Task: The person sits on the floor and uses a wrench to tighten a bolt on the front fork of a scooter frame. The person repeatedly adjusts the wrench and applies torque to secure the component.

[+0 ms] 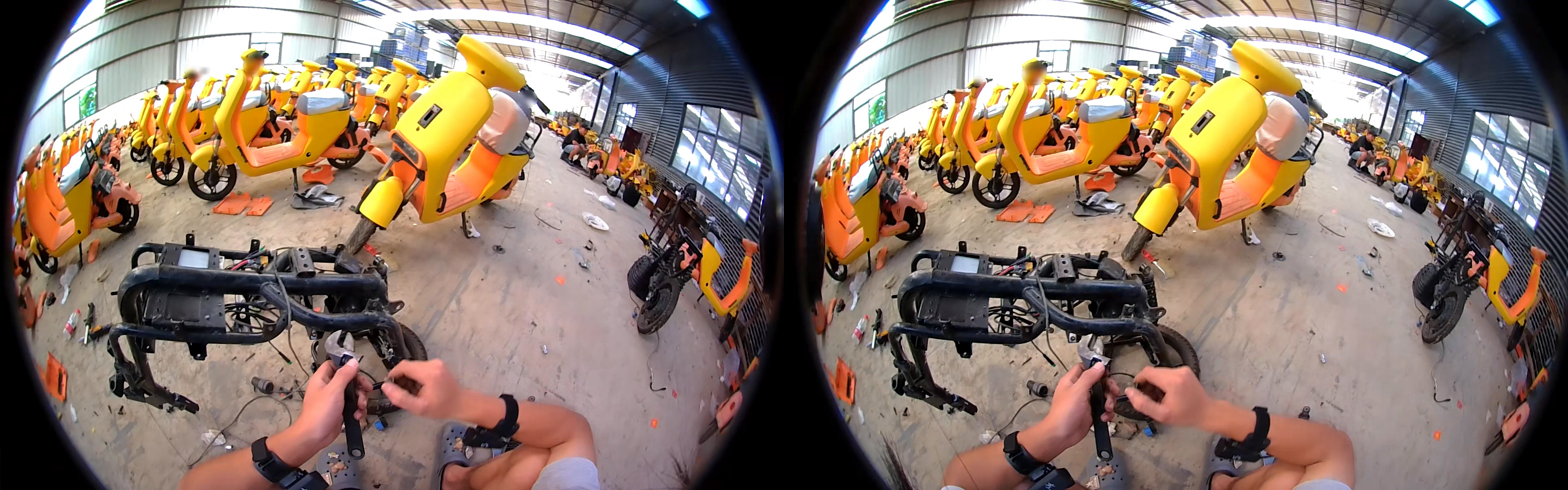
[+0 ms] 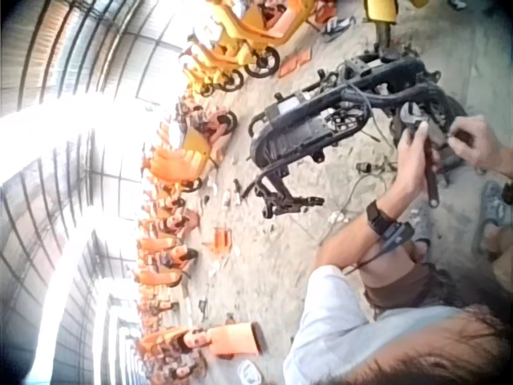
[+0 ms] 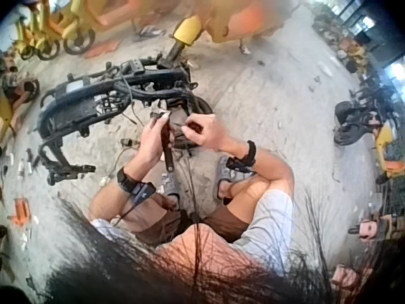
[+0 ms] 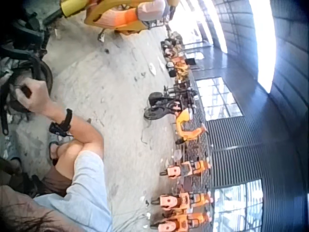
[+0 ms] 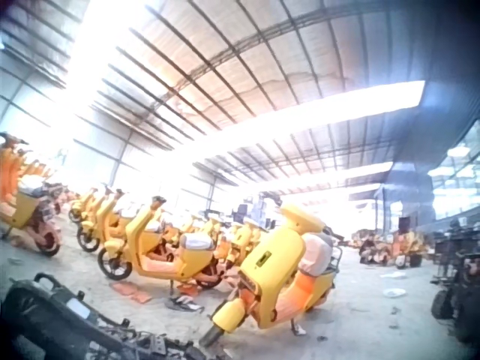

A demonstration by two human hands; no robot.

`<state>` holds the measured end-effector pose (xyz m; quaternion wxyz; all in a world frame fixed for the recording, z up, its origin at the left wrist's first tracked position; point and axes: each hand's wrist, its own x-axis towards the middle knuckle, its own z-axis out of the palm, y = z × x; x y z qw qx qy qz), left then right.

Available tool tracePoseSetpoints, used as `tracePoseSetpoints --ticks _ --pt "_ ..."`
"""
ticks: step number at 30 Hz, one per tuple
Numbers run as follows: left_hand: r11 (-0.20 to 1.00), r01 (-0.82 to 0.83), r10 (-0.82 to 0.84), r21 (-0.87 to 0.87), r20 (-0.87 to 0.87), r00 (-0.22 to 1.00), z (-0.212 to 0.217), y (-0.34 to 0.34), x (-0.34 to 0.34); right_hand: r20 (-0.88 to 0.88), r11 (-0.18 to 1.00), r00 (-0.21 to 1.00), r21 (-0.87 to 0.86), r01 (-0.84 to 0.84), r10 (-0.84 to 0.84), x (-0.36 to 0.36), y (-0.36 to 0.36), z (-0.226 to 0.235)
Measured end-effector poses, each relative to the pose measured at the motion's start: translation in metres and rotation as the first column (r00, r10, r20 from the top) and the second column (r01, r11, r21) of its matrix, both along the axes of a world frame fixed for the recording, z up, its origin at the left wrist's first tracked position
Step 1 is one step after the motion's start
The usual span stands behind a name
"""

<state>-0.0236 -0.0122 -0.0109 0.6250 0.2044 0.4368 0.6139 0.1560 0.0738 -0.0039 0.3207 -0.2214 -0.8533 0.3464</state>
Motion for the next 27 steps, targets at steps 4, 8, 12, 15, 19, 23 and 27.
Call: tracePoseSetpoints --ticks 4,8,12,15,19,23,27 --pt "0.996 0.09 -0.089 0.015 -0.031 0.996 -0.001 0.002 0.002 0.067 0.994 0.994 0.067 -0.087 0.082 0.006 -0.004 -0.012" --pt "0.999 0.044 -0.042 0.004 -0.22 0.975 0.003 -0.002 0.013 0.066 0.993 0.993 0.061 -0.099 0.095 0.004 -0.003 -0.014" --pt "0.994 0.102 -0.105 -0.028 -0.224 0.969 0.007 -0.001 0.011 0.065 0.987 0.994 0.132 -0.093 0.085 0.008 -0.001 -0.016" --pt "0.987 0.15 -0.158 -0.05 -0.264 0.952 0.001 0.0 0.009 0.034 0.982 0.996 0.168 -0.085 0.081 0.008 0.001 -0.022" --pt "0.984 0.158 -0.175 -0.08 -0.291 0.941 0.001 -0.001 0.009 0.035 0.973 0.996 0.212 -0.086 0.08 0.007 0.001 -0.025" --pt "0.993 0.112 -0.12 -0.043 -0.304 0.945 0.0 -0.001 0.01 0.008 0.974 0.999 0.222 -0.044 0.044 0.005 0.001 -0.025" --pt "0.996 0.079 -0.087 -0.042 -0.288 0.954 0.004 -0.001 0.009 0.004 0.992 0.998 0.111 -0.061 0.061 0.005 -0.003 -0.017"
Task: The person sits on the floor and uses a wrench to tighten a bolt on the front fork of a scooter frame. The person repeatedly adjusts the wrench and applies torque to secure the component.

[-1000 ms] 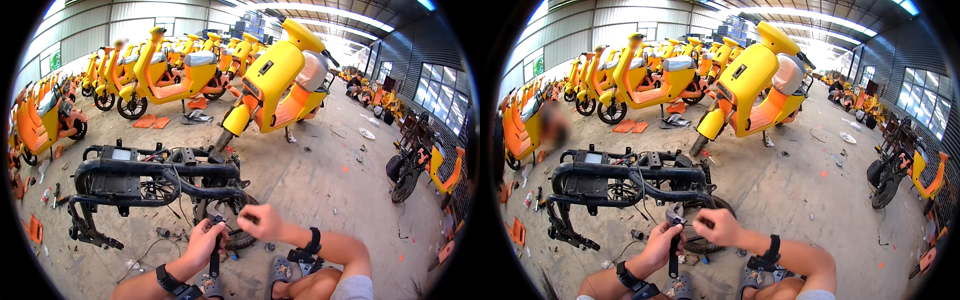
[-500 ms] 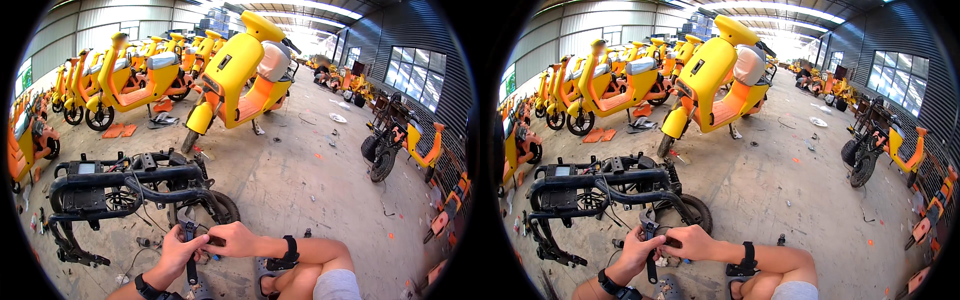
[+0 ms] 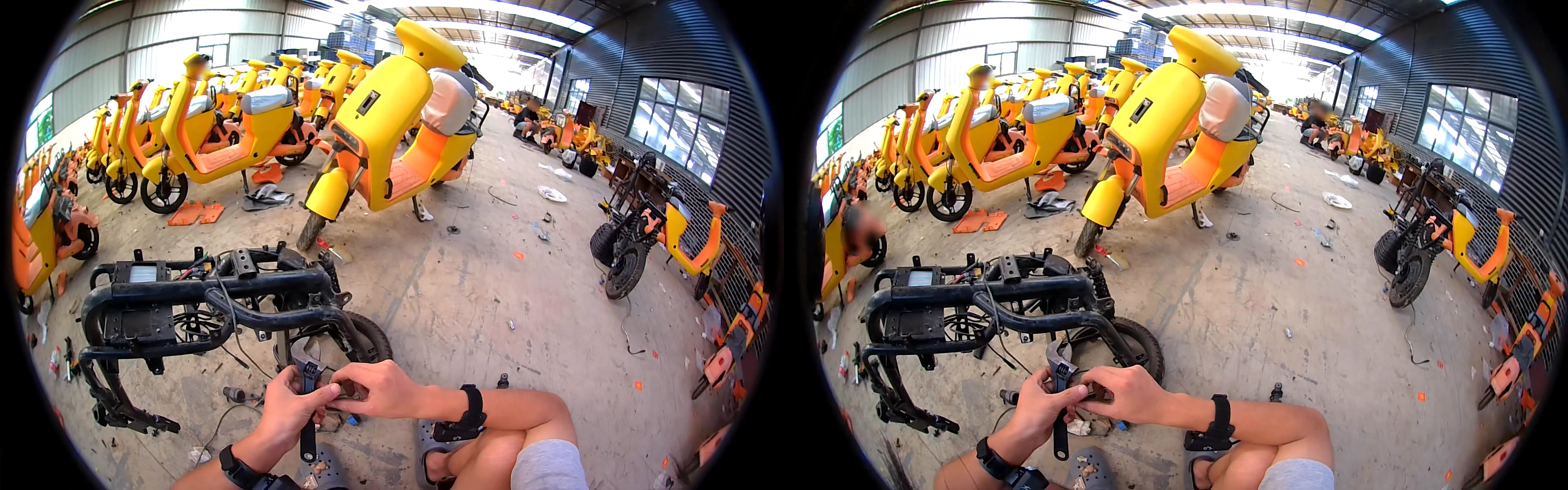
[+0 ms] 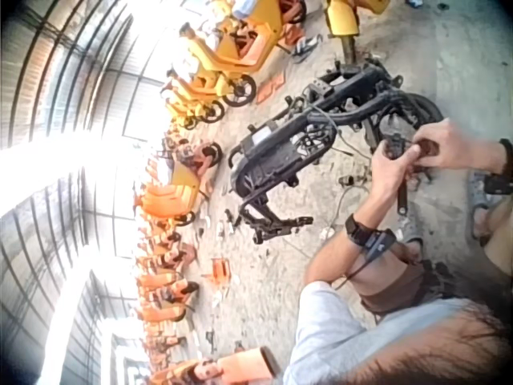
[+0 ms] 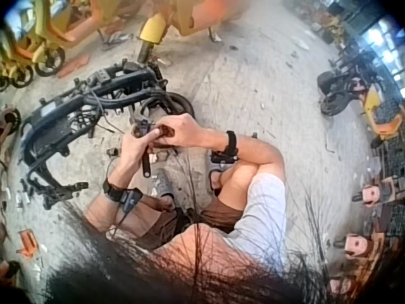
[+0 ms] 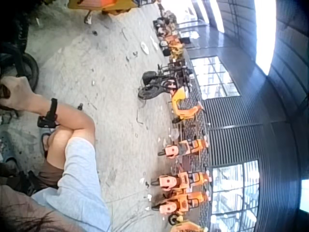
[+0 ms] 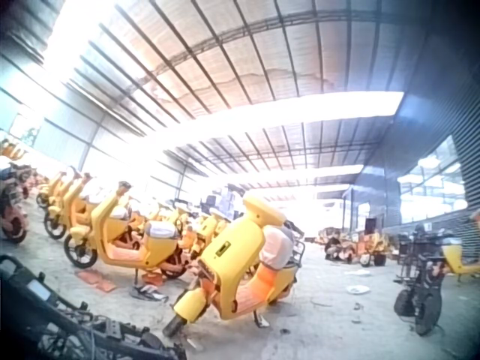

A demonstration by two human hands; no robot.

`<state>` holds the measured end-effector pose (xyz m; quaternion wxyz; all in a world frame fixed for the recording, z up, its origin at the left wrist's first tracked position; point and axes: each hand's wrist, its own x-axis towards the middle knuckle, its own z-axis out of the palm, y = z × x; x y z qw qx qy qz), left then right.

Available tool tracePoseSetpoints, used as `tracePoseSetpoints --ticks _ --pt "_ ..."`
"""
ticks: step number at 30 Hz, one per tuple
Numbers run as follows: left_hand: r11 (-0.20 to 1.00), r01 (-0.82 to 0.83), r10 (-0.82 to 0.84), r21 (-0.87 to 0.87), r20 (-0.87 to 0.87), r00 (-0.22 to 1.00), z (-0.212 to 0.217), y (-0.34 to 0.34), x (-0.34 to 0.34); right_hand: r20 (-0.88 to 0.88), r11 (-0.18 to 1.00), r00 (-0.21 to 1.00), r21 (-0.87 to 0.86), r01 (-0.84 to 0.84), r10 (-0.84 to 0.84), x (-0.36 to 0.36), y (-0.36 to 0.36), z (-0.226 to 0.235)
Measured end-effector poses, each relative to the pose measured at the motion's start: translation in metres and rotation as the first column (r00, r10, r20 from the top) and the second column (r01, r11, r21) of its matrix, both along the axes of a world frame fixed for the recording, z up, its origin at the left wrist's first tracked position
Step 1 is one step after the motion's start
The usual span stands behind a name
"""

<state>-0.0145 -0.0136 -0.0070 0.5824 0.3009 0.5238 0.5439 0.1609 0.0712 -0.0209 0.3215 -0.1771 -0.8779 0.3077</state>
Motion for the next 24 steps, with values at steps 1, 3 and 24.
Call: tracePoseSetpoints --ticks 1,3,24 --pt "1.0 -0.008 0.008 -0.006 -0.002 1.0 0.0006 0.0 -0.0003 -0.005 1.0 1.0 0.001 -0.005 0.005 0.0 0.0002 -0.0001" --pt "1.0 -0.004 0.004 -0.008 -0.002 1.0 0.0006 0.0004 -0.0007 -0.021 1.0 1.0 -0.006 -0.005 0.005 0.0006 -0.0008 0.0003" --pt "0.999 -0.016 0.017 -0.03 0.024 1.0 0.0025 0.0013 -0.0033 -0.057 0.997 0.998 -0.078 -0.004 0.0 -0.001 -0.0017 0.0016"
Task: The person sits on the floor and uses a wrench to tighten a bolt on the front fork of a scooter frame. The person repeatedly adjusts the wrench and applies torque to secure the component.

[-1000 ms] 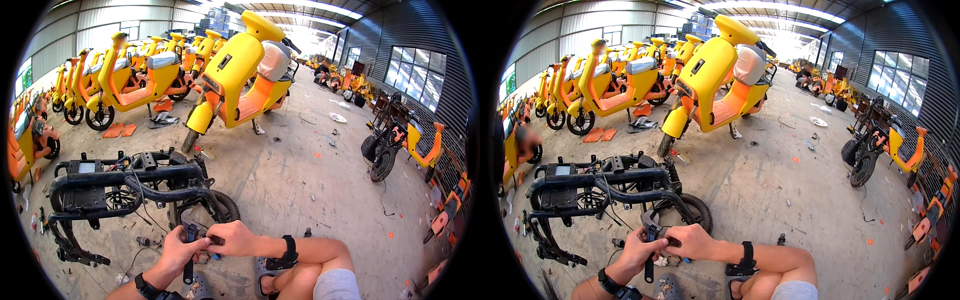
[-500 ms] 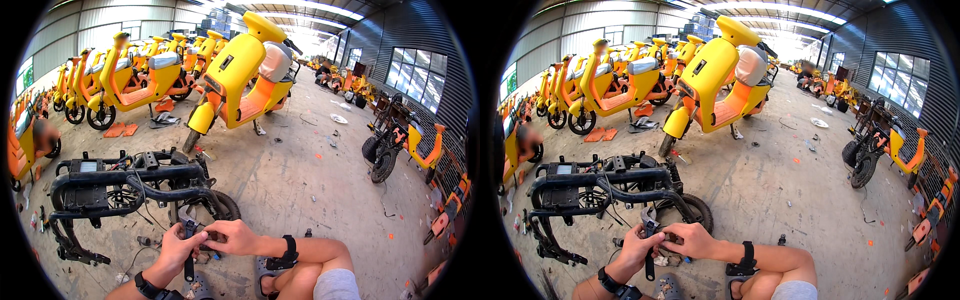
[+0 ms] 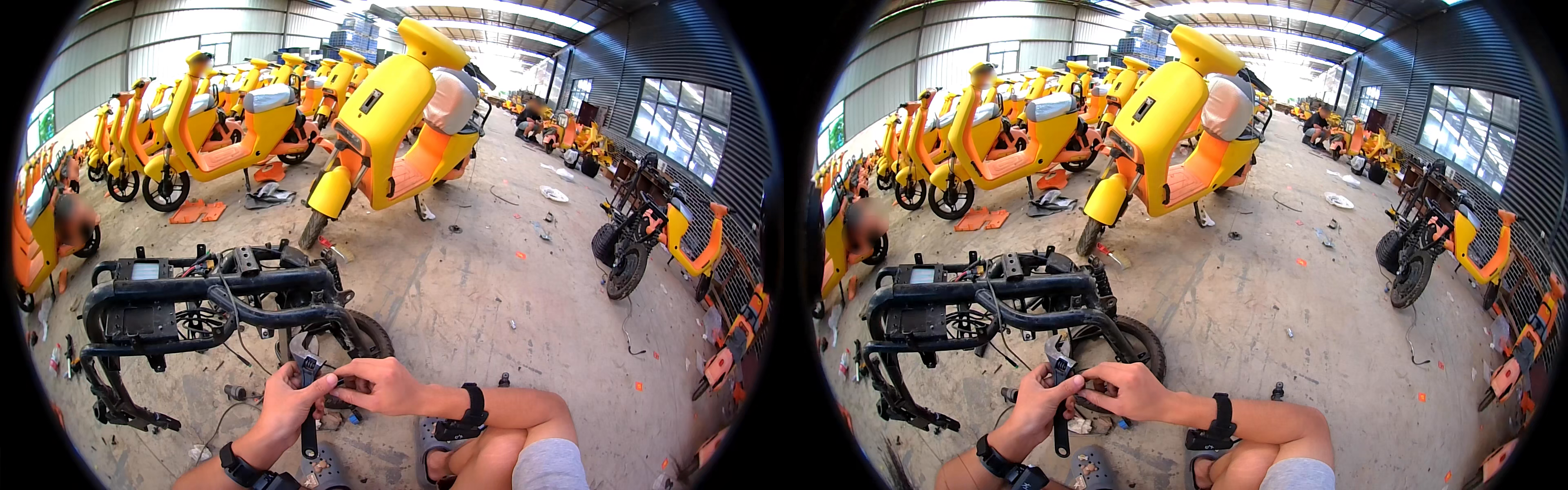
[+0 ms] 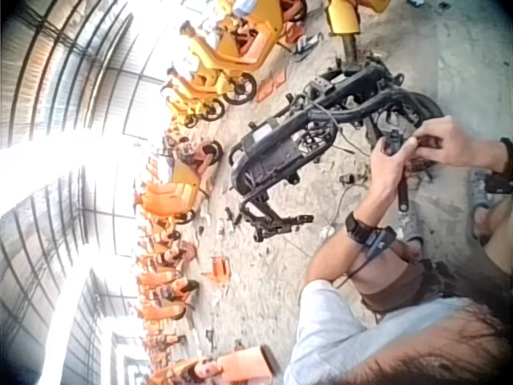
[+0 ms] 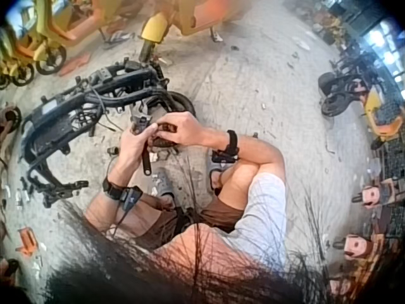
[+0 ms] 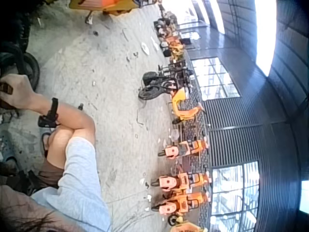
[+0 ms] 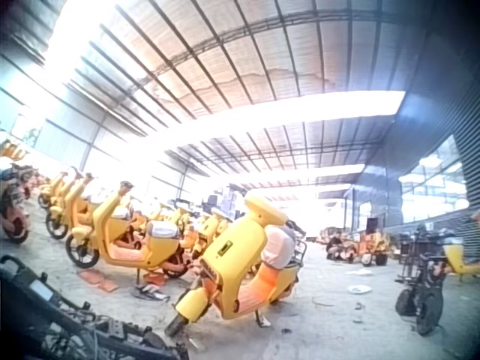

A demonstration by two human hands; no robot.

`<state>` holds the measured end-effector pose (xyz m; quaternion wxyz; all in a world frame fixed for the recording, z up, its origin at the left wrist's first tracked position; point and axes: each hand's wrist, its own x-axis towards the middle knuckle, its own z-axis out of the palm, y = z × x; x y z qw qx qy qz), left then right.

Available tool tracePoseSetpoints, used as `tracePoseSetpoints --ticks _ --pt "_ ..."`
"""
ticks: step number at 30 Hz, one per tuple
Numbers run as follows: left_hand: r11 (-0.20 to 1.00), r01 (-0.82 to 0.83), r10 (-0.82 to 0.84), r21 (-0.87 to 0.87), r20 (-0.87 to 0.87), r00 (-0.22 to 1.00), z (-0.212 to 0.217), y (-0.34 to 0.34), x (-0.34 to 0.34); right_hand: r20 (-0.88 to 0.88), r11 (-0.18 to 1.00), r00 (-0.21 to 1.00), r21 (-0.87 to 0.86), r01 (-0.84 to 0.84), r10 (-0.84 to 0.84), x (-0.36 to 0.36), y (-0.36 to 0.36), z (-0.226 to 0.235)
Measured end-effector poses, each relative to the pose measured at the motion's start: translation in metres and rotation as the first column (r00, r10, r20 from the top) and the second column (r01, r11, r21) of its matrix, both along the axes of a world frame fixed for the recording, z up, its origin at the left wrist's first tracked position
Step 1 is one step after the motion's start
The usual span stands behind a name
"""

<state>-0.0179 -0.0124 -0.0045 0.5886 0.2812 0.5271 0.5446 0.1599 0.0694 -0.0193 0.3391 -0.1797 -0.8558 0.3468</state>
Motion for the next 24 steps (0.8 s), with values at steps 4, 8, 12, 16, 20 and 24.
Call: tracePoseSetpoints --ticks 4,8,12,16,20,24 --pt "1.0 0.002 -0.002 0.012 0.005 1.0 -0.0003 0.0 -0.0004 -0.014 1.0 1.0 0.006 -0.011 0.011 -0.0001 0.0003 0.0004" --pt "1.0 0.004 -0.004 0.016 -0.001 1.0 0.0004 -0.0001 -0.0002 -0.019 1.0 1.0 0.001 -0.022 0.022 0.0002 0.0008 -0.0002" --pt "1.0 0.001 -0.001 0.017 -0.028 1.0 0.0007 -0.0004 -0.0006 -0.019 1.0 0.999 -0.014 -0.026 0.026 0.0008 0.0007 0.0002" --pt "1.0 -0.007 0.008 0.027 -0.028 1.0 0.0034 -0.0011 -0.0001 -0.031 0.998 1.0 -0.06 -0.002 0.0 -0.0007 0.0008 -0.0002" --pt "0.999 -0.028 0.028 0.04 0.013 1.0 0.0066 -0.0015 0.0006 -0.031 0.995 0.999 -0.096 0.019 -0.022 -0.0001 0.0011 -0.0002" --pt "0.999 -0.011 0.01 0.049 0.028 1.0 0.0064 -0.0014 -0.0018 -0.026 0.995 1.0 -0.1 0.009 -0.012 0.0004 0.0008 0.0011"
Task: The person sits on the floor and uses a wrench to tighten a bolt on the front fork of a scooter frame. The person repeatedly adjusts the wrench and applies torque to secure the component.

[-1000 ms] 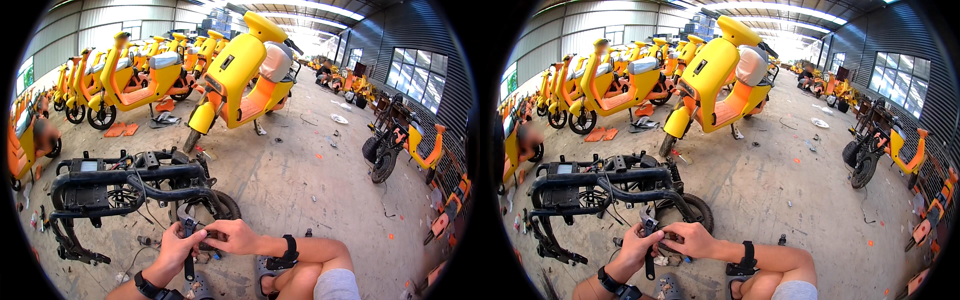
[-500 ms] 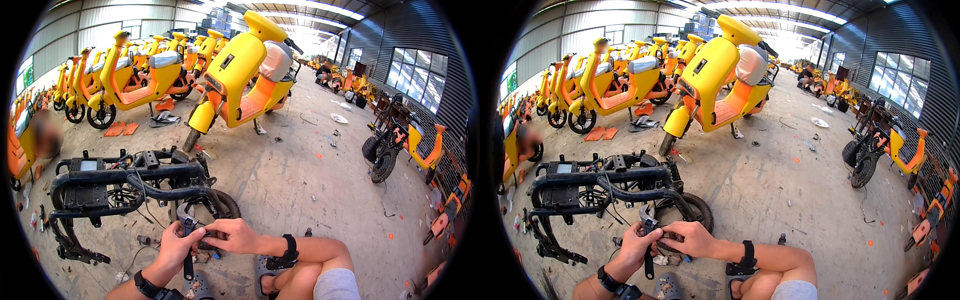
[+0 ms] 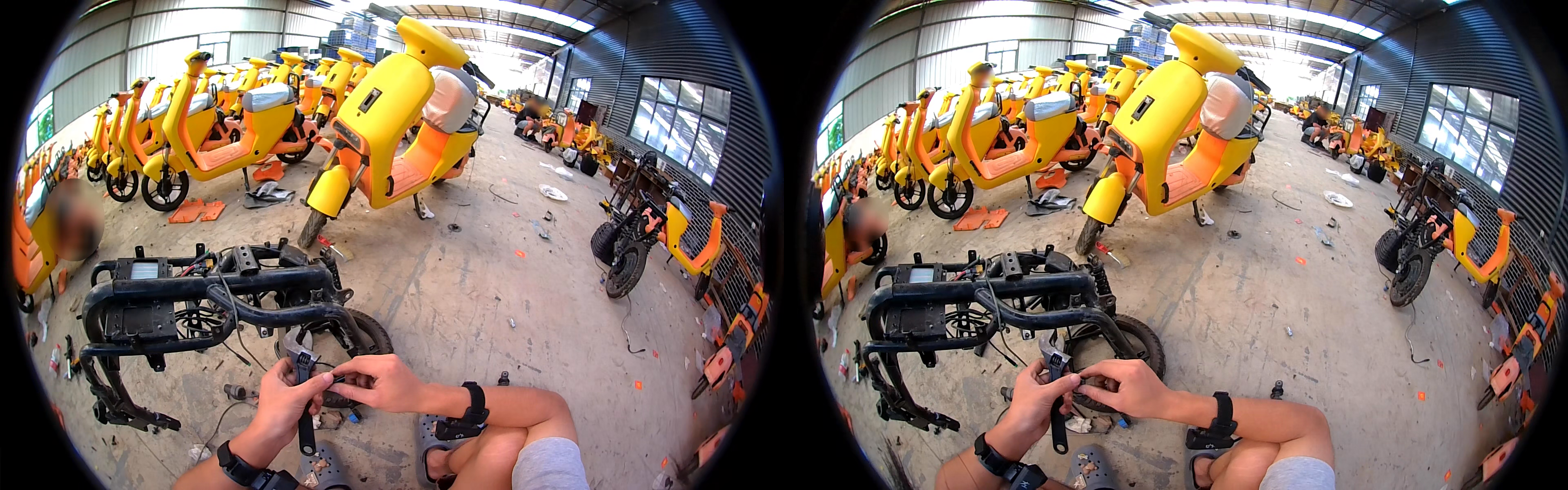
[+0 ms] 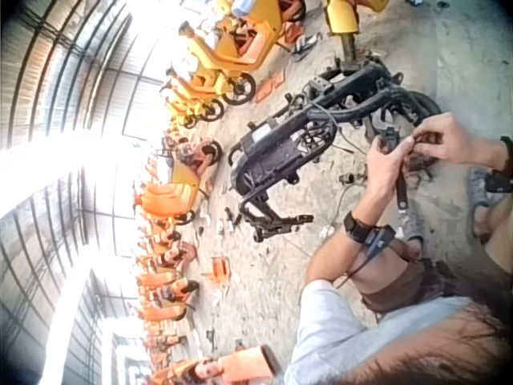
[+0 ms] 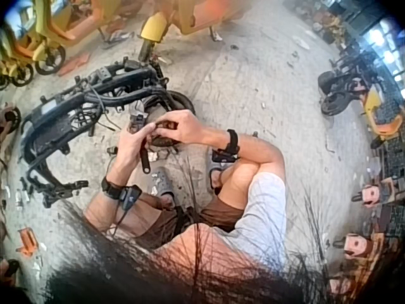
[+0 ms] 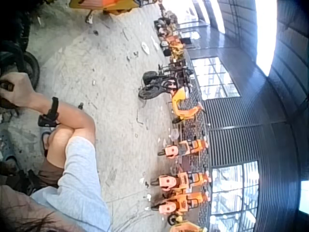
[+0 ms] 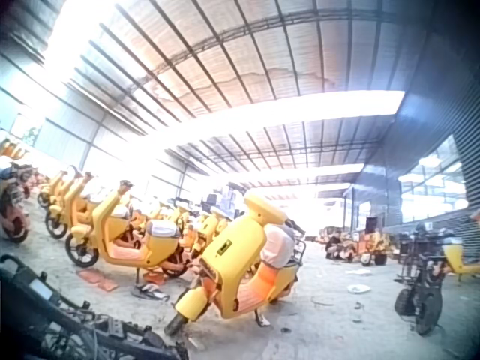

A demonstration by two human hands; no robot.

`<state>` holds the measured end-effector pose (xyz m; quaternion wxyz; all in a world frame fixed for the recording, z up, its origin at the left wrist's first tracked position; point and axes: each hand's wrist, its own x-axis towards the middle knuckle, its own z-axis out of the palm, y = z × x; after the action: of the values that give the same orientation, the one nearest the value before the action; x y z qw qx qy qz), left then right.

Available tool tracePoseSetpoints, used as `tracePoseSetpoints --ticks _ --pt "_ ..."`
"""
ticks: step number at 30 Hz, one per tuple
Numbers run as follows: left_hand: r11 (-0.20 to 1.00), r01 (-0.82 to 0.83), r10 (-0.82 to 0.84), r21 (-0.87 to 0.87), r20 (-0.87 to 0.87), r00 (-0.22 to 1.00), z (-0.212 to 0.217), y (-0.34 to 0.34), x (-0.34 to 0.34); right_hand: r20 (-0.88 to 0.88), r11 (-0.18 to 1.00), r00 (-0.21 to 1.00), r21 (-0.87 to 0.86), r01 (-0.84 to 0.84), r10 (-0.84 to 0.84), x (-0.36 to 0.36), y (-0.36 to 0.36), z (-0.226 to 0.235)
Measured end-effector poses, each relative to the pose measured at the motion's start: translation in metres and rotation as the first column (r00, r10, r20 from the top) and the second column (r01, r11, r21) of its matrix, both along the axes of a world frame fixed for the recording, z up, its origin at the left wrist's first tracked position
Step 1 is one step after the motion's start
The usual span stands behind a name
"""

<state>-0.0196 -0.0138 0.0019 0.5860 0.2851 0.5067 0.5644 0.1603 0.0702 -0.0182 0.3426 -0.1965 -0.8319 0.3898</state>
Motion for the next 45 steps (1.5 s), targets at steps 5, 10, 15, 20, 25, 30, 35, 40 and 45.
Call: tracePoseSetpoints --ticks 5,10,15,20,25,30,35,40,45 --pt "1.0 -0.023 0.023 -0.006 -0.005 1.0 -0.001 0.0 0.001 0.005 1.0 1.0 0.018 -0.012 0.012 0.001 0.001 0.0" --pt "0.999 -0.034 0.033 -0.026 -0.04 0.999 0.0 0.0 0.0 -0.026 1.0 1.0 0.029 -0.011 0.012 0.0 -0.001 0.003" --pt "0.999 -0.043 0.042 -0.02 -0.044 0.998 -0.002 0.001 -0.003 -0.015 0.996 0.999 0.084 -0.027 0.028 0.002 0.0 0.001" --pt "0.999 -0.024 0.023 -0.036 -0.023 0.999 0.003 0.001 0.0 -0.107 0.997 0.992 0.046 0.067 -0.062 0.0 0.002 -0.005" --pt "0.999 0.015 -0.016 -0.03 -0.039 0.999 -0.004 0.001 -0.003 -0.035 0.998 0.998 0.026 0.054 -0.053 0.002 0.002 -0.005" --pt "0.997 0.011 -0.012 -0.079 -0.009 1.0 0.0 0.002 -0.002 -0.024 0.999 0.999 0.03 0.024 -0.024 0.003 0.002 -0.002" --pt "0.997 0.027 -0.028 -0.076 -0.006 1.0 0.0 0.002 -0.005 0.003 1.0 1.0 0.019 -0.014 0.014 0.004 0.001 0.002" --pt "0.999 0.005 -0.006 -0.046 -0.004 1.0 -0.003 0.001 -0.005 -0.063 0.997 0.998 0.076 -0.01 0.015 0.001 0.004 -0.005" --pt "0.998 0.024 -0.026 -0.061 -0.027 0.999 -0.001 0.002 -0.004 -0.011 1.0 1.0 0.021 -0.002 0.002 0.003 0.004 -0.005"
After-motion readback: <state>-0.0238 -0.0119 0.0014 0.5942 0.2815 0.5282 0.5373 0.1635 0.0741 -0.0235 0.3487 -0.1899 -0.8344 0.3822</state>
